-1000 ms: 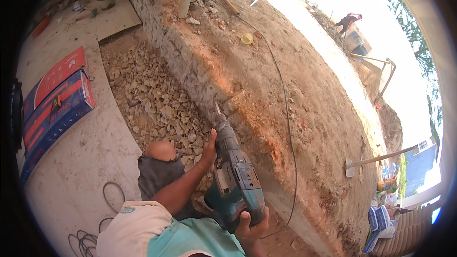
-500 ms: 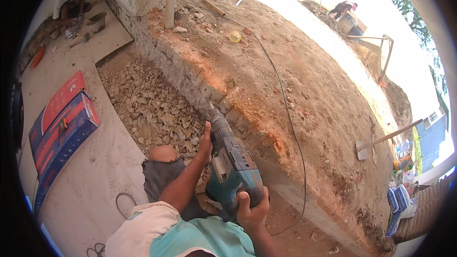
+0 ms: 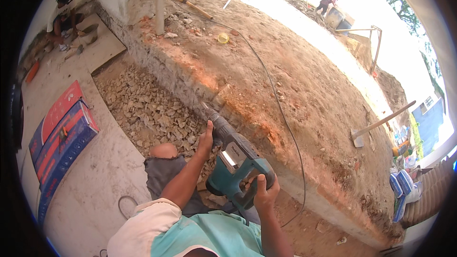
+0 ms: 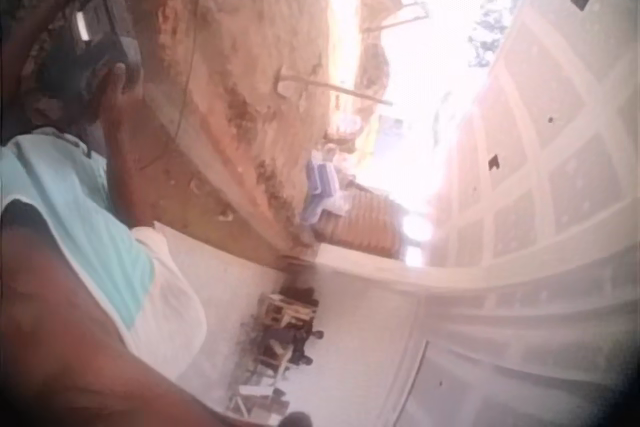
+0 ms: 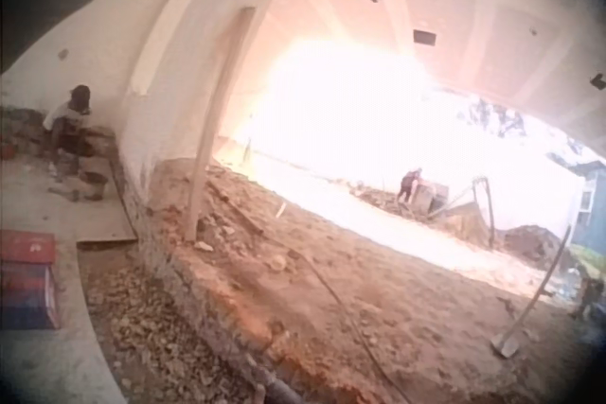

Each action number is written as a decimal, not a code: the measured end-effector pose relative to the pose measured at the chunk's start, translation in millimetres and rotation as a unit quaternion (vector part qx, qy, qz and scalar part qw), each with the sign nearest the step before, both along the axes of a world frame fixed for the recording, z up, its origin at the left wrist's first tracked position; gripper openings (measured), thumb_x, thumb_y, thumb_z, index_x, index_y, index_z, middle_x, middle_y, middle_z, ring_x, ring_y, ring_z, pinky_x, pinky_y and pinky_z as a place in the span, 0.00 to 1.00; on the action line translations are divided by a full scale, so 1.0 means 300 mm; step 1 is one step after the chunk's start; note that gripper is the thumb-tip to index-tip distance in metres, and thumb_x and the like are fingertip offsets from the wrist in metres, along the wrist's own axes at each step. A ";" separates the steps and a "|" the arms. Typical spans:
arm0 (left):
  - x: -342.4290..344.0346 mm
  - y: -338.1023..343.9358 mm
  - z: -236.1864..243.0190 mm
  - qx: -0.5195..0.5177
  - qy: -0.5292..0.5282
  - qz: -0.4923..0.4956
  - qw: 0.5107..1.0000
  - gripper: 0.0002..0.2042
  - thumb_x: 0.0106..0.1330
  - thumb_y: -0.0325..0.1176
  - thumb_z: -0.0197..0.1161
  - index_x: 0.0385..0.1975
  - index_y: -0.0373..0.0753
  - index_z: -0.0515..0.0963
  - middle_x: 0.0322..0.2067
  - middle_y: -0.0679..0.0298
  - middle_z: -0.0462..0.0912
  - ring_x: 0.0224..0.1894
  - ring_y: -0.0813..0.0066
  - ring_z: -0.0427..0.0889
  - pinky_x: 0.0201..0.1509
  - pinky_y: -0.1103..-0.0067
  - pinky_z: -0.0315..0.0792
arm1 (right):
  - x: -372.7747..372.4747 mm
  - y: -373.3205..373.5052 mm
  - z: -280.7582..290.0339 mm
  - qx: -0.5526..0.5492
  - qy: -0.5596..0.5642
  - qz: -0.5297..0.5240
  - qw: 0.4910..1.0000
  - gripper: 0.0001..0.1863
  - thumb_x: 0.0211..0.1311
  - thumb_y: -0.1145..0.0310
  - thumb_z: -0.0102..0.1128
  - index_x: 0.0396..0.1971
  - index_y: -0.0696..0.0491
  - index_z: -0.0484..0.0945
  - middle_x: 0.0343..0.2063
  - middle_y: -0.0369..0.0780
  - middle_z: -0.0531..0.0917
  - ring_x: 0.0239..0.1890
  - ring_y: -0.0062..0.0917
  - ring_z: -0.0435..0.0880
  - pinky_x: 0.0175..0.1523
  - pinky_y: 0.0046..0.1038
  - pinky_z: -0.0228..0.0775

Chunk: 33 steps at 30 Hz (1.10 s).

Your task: The person uses a power jackhammer to break off sections of a concrete floor ledge, holding the tool with both hands and applying pressure.

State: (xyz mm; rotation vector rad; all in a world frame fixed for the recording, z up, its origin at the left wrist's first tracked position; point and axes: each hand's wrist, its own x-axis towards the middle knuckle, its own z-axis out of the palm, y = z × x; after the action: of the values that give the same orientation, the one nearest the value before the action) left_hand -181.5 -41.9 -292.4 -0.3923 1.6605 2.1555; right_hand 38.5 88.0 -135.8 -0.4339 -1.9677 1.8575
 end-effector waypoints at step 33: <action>0.057 0.044 0.062 0.074 -0.042 0.029 0.996 0.40 0.67 0.70 0.40 0.43 0.31 0.79 0.38 0.59 0.80 0.42 0.68 0.77 0.50 0.75 0.69 | 0.020 -0.043 0.078 0.057 -0.014 0.022 0.998 0.26 0.65 0.48 0.60 0.40 0.58 0.69 0.27 0.37 0.79 0.27 0.19 0.78 0.32 0.22 0.71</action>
State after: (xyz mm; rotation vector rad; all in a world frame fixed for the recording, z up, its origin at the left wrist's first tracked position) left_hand -164.4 -28.8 -273.8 -0.4850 1.4517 2.2543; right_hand 44.4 75.1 -112.5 -0.3877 -2.1062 1.7623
